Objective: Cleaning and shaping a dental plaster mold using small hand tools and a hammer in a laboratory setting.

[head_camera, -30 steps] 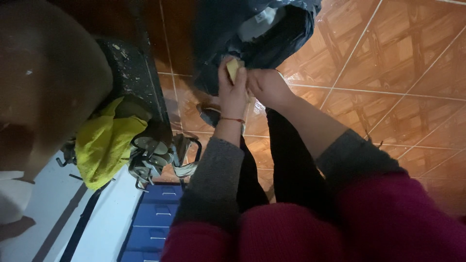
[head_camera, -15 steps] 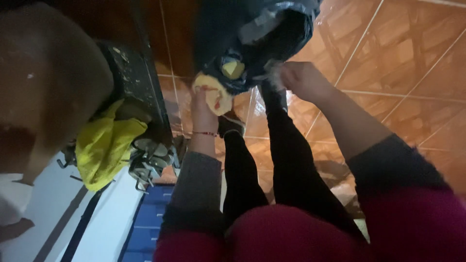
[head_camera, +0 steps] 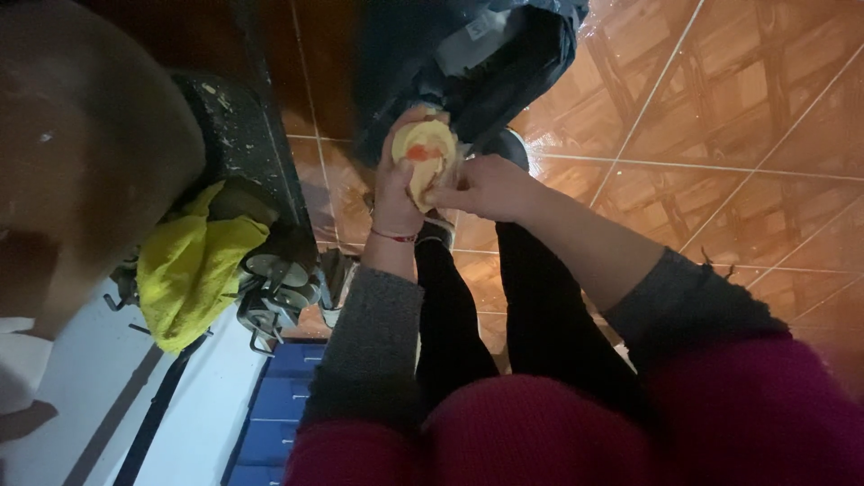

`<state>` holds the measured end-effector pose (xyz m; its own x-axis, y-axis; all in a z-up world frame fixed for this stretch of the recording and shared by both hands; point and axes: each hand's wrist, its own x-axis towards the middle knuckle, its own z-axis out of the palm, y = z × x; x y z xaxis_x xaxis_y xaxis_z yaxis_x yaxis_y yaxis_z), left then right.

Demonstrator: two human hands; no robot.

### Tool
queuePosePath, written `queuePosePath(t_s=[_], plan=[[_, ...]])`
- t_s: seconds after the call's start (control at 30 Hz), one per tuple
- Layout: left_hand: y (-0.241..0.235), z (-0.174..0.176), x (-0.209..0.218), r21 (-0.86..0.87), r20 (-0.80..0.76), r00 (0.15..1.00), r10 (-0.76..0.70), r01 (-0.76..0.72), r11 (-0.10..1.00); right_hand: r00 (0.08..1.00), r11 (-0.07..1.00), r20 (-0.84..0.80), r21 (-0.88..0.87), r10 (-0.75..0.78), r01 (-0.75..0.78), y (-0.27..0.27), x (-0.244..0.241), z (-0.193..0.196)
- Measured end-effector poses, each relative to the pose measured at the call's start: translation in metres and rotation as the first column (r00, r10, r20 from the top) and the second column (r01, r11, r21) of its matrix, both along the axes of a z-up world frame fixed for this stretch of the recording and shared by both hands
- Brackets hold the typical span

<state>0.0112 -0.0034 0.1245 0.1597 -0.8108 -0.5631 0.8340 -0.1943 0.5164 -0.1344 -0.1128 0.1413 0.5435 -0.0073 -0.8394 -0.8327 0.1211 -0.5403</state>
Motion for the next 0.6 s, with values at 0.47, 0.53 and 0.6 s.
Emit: queuePosePath(t_s=[0.47,0.53,0.6], plan=[[0.005,-0.014,-0.016,0.118,0.391,0.920,0.005,-0.055,0.991,0.884,0.842,0.178,0.432,-0.432,0.324,0.019,-0.018,-0.023],[0.004,-0.012,-0.017,0.168,0.374,0.927,0.018,-0.087,0.982,0.838,0.791,0.191,0.485,-0.511,0.372,0.024,-0.019,-0.022],[0.003,-0.013,-0.019,0.074,0.527,0.848,-0.046,0.008,0.997,0.769,0.686,0.102,0.537,-0.631,0.492,0.029,-0.021,-0.020]])
